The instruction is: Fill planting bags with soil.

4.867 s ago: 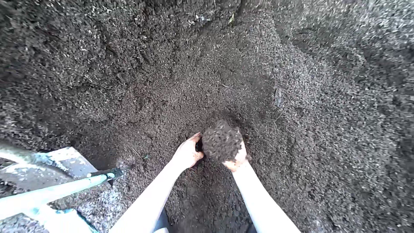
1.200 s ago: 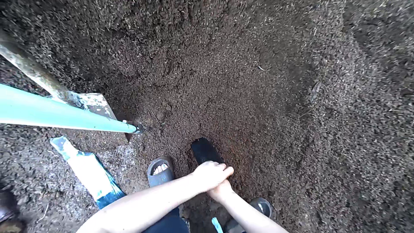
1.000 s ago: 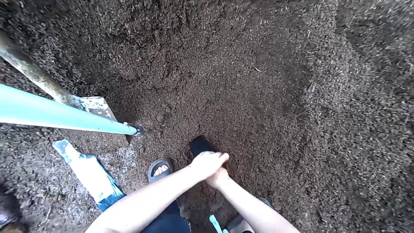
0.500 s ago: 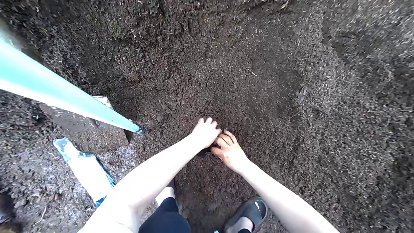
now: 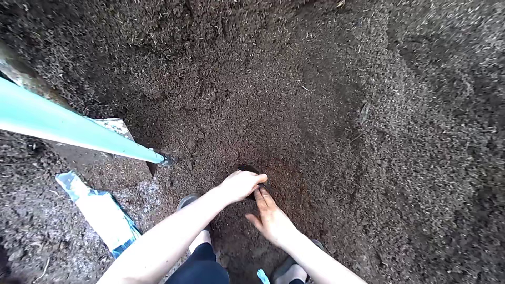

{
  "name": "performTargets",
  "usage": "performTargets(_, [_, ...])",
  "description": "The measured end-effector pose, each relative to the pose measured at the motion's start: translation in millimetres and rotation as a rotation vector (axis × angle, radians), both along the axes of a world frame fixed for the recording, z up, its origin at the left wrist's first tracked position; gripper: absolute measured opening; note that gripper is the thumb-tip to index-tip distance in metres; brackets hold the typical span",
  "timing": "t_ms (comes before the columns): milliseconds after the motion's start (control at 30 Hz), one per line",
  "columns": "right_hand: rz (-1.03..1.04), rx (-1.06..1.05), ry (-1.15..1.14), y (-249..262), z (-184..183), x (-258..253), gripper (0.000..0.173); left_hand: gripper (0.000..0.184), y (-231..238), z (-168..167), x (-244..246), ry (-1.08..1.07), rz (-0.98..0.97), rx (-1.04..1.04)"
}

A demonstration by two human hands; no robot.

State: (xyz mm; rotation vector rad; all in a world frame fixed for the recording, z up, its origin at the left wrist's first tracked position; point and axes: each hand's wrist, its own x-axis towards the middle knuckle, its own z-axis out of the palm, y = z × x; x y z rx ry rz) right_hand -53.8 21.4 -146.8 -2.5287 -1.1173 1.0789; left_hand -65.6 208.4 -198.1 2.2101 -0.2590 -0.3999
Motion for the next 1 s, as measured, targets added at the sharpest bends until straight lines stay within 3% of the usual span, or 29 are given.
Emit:
performTargets(100, [0.105, -0.031, -0.094, -6.4, -33.0, -3.1, 0.085, 0.032, -18.8, 10.5, -8.3, 0.063, -0.002, -0.004])
performTargets(200, [0.180, 0.013, -0.207, -19.3, -63.1, -7.9, 0.076, 0.034, -36.2, 10.6, -12.4, 0.070, -0.028, -0.027])
performTargets(333, [0.193, -0.180, -0.151, -12.6, -70.0, -3.4, 0.054, 0.036, -50.1, 1.4, -11.3, 0.040, -0.025, -0.070])
performTargets(400, [0.172, -0.383, -0.012, 5.7, -65.9, 5.8, 0.057, 0.038, -49.2, 1.6, -7.5, 0.065, 0.015, -0.090])
performTargets(467, [0.174, -0.429, 0.029, 21.6, -62.8, 15.1, 0.058, 0.038, -43.0, 3.6, -1.3, 0.092, 0.094, -0.108])
performTargets(600, [0.253, -0.231, -0.015, 40.9, -41.8, 51.5, 0.065, 0.031, -5.1, 11.7, 18.2, 0.057, 0.293, -0.153])
performTargets(733, [0.280, 0.171, -0.195, 25.5, 0.7, 93.7, 0.039, 0.029, 36.6, 17.2, 30.3, 0.116, 0.474, -0.060])
performTargets(767, [0.165, 0.309, -0.219, 12.3, 3.9, 105.0, 0.037, 0.032, 43.2, 16.0, 32.0, 0.130, 0.510, -0.021])
performTargets(833, [-0.293, 0.470, -0.105, -22.3, -5.6, 123.7, 0.037, 0.039, 47.0, 19.8, 34.2, 0.125, 0.559, 0.039])
performTargets(900, [-0.936, 0.398, 0.184, -63.7, -39.8, 127.4, 0.047, 0.028, 39.6, 23.6, 33.5, 0.079, 0.518, 0.080])
performTargets(933, [-1.240, 0.361, 0.381, -82.6, -61.3, 121.6, 0.058, 0.020, 34.6, 25.6, 32.5, 0.067, 0.443, 0.107])
performTargets(1000, [-1.703, 0.415, 0.753, -110.8, -99.6, 107.3, 0.080, 0.022, 25.2, 32.6, 33.2, 0.123, 0.199, 0.206])
